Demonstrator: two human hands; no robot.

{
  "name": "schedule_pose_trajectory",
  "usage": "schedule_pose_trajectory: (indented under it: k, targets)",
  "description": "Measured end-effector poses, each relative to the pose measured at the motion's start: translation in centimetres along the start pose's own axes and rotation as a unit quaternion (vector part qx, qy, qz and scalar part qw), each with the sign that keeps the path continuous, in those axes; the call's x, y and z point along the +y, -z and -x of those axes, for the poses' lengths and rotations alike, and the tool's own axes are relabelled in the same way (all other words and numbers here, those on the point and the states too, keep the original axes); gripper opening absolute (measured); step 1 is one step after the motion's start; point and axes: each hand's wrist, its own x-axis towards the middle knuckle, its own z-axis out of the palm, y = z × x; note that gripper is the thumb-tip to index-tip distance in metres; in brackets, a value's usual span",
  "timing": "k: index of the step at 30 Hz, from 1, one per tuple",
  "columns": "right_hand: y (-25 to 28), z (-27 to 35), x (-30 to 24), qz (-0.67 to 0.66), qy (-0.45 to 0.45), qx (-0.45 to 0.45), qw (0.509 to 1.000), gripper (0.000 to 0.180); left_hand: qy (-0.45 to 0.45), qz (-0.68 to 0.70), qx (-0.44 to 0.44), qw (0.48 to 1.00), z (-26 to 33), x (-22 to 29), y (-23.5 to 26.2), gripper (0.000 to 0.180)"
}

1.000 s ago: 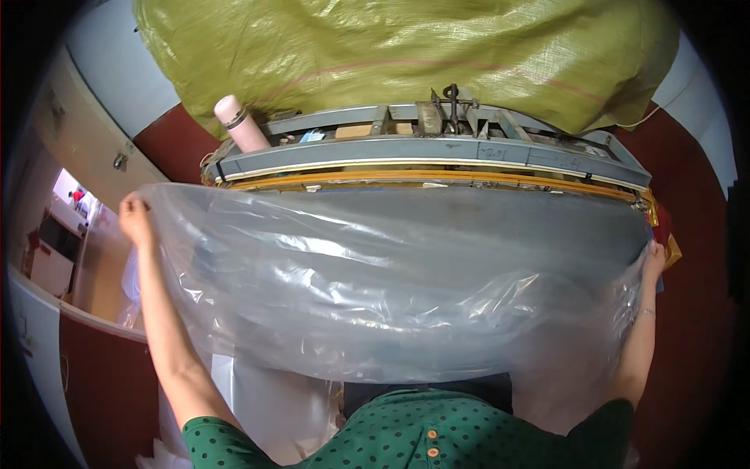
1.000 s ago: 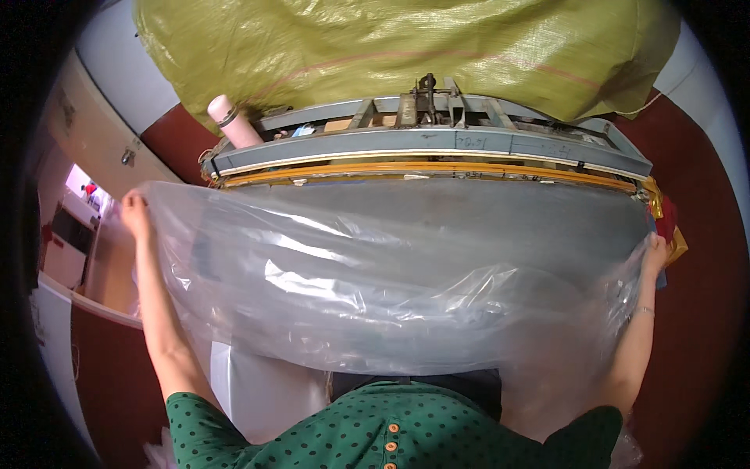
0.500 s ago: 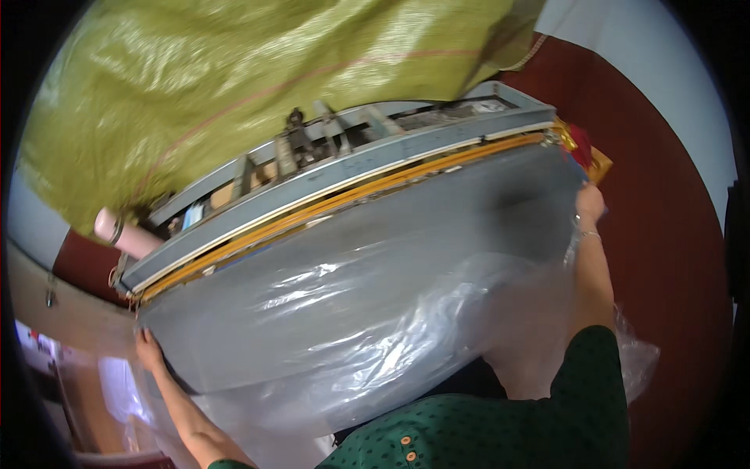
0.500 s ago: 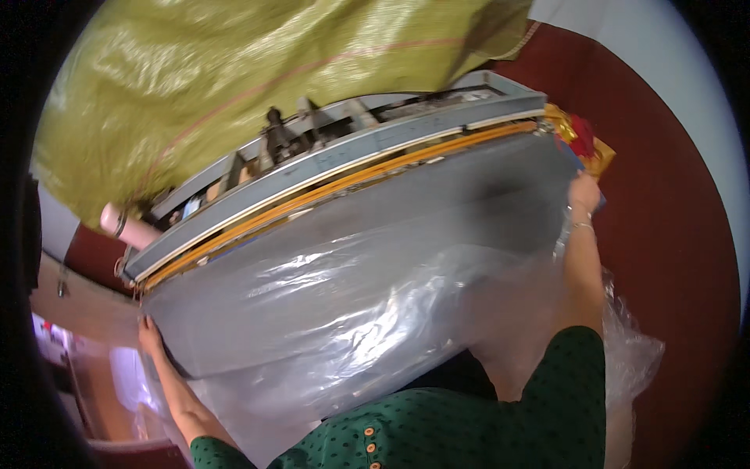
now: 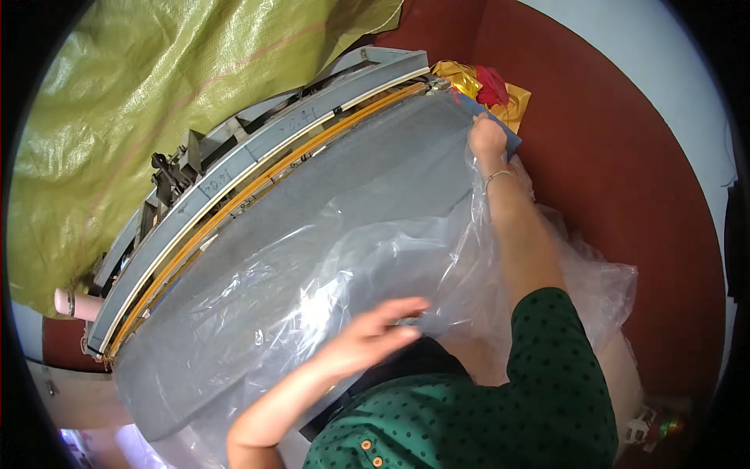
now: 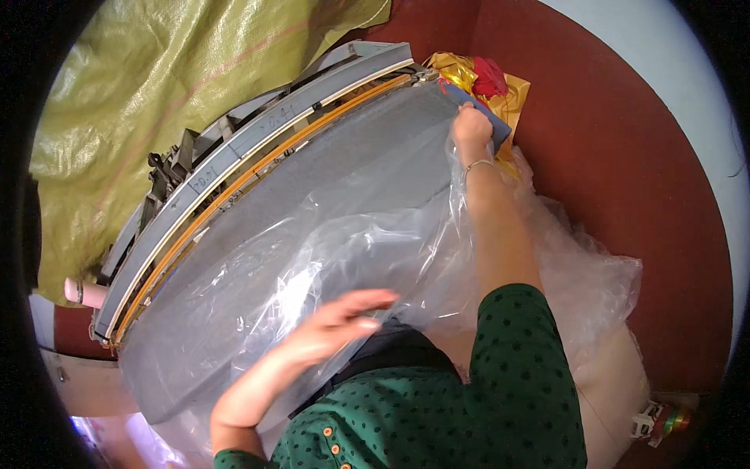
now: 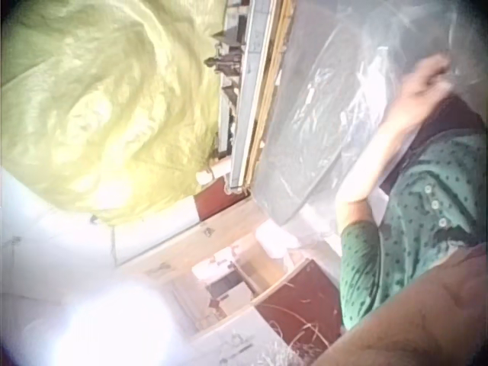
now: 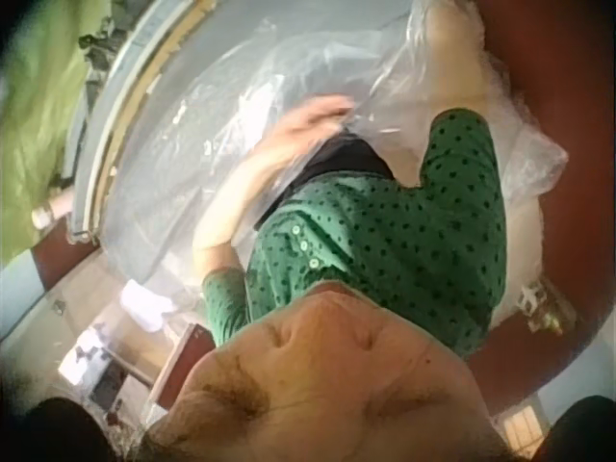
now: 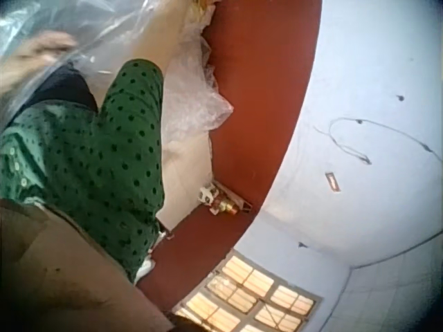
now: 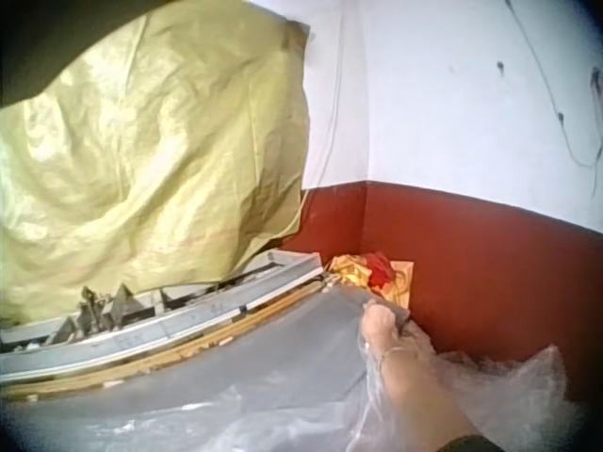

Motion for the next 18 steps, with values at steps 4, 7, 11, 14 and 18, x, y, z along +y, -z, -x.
schedule_pose_trajectory:
  k: [4,7,11,14,18]
  targets:
    - [-0.1,-0.4,0.7,-0.007,-0.027,-0.012,1.0,0.03,0.054,-0.197,0.051,0.978,-8.8,-6.8,-4.2,0.064]
    - [0.1,-0.2,0.5,-0.014,-0.026,-0.029,0.999,0.03,0.123,-0.185,-0.024,0.975,-9.6,-10.5,-3.8,0.047]
    - [0.6,-0.1,1.0,-0.007,-0.005,-0.056,0.998,0.029,-0.028,-0.09,-0.172,0.981,-2.8,-0.1,-2.5,0.022]
    - [0.9,-0.1,1.1,-0.019,-0.003,-0.055,0.998,0.028,-0.335,0.128,-0.007,0.933,2.8,7.0,-1.3,0.035]
    - [0.8,0.1,0.9,-0.031,-0.01,-0.043,0.999,0.027,-0.358,0.042,0.157,0.92,4.9,4.7,-1.7,0.079]
